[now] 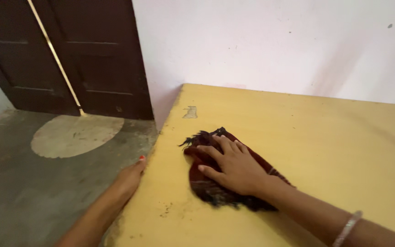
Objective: The person wipes a small metallic object and two small artificial flower pots with a cloth, then wipes the tabletop with a different cloth. The person places the cleaned items into a tray and continues wiping the table surface.
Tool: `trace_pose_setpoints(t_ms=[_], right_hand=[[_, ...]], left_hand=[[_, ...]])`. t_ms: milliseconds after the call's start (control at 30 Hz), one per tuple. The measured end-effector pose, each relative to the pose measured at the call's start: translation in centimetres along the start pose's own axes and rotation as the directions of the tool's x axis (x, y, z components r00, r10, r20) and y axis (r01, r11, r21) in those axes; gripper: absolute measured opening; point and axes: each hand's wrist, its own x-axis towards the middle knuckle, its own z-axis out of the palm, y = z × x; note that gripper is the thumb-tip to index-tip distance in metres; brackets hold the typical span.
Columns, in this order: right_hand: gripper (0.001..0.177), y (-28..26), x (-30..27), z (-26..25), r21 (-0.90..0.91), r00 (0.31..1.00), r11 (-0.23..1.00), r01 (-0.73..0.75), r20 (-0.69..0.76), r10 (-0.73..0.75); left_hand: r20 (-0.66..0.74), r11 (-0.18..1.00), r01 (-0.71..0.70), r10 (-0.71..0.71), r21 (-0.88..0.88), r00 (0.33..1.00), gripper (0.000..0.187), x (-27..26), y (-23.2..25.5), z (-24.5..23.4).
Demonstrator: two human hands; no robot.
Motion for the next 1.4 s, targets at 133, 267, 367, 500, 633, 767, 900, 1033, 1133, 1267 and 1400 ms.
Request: trace_pose_setpoints(t_ms=[133, 267, 367, 500, 633, 767, 900, 1033, 1133, 1267, 1400], right_hand=[[0.069, -4.7, 1.9, 0.8, -0.024, 0.999, 1.0, -0.017, 0.043, 0.018], [0.054, -7.8, -1.0, 1.8, 0.122, 0.973, 0.966, 0.23, -0.029, -0.228], [0.042, -5.5, -3.3, 1.4, 0.282, 0.881, 0.837, 0.468, -0.083, -0.465], [0.043, -1.3, -5.6, -0.6, 0.393, 0.865, 0.786, 0.478, -0.056, -0.498], [0.032, -2.0, -6.0, -1.9, 0.432, 0.941, 0.846, 0.314, -0.022, -0.339], [0.034, -5.2, -6.4, -1.1, 0.419, 0.923, 0.832, 0.364, -0.04, -0.384], [0.019, -5.3, -3.7, -0.7, 0.387, 0.916, 0.831, 0.399, -0.131, -0.379], [0.011, -5.9, -2.3, -0.3, 0.442, 0.945, 0.837, 0.322, -0.093, -0.314], [0.012, -5.9, -3.5, -0.5, 0.464, 0.87, 0.75, 0.471, -0.106, -0.481], [0.011, -5.5, -2.9, -0.1, 0.443, 0.894, 0.779, 0.444, -0.163, -0.417], [0.011, -5.5, -1.4, -0.2, 0.43, 0.942, 0.838, 0.336, -0.148, -0.302]], left_hand=[[0.006, 0.997, 0.02, -0.019, -0.077, 1.0, 0.076, 0.9, -0.5, -0.1], [0.083, 0.952, -0.013, 0.041, -0.307, 0.996, 0.084, 1.4, -1.3, -0.6], [-0.038, 0.978, -0.119, 0.114, -0.17, 0.993, 0.083, 2.9, -2.1, -0.7], [-0.176, 0.907, -0.228, 0.304, 0.355, 0.936, 0.066, 2.2, -1.6, -0.8], [-0.191, 0.878, -0.312, 0.398, 0.362, 0.897, 0.044, -0.8, -0.6, -0.1], [-0.18, 0.886, -0.338, 0.406, 0.316, 0.896, 0.039, -2.2, 0.0, -0.2], [-0.139, 0.961, -0.278, 0.275, -0.003, 0.951, 0.035, -2.5, 0.1, 0.2], [-0.098, 0.962, -0.228, 0.215, -0.149, 0.972, 0.032, -2.3, 0.1, 0.1], [-0.057, 0.931, -0.195, 0.186, -0.309, 0.981, 0.029, -1.7, -0.1, 0.3], [-0.043, 0.925, -0.173, 0.168, -0.339, 0.985, 0.028, -1.7, -0.5, 0.2], [-0.049, 0.919, -0.171, 0.164, -0.356, 0.985, 0.026, -2.2, -0.1, 0.2]])
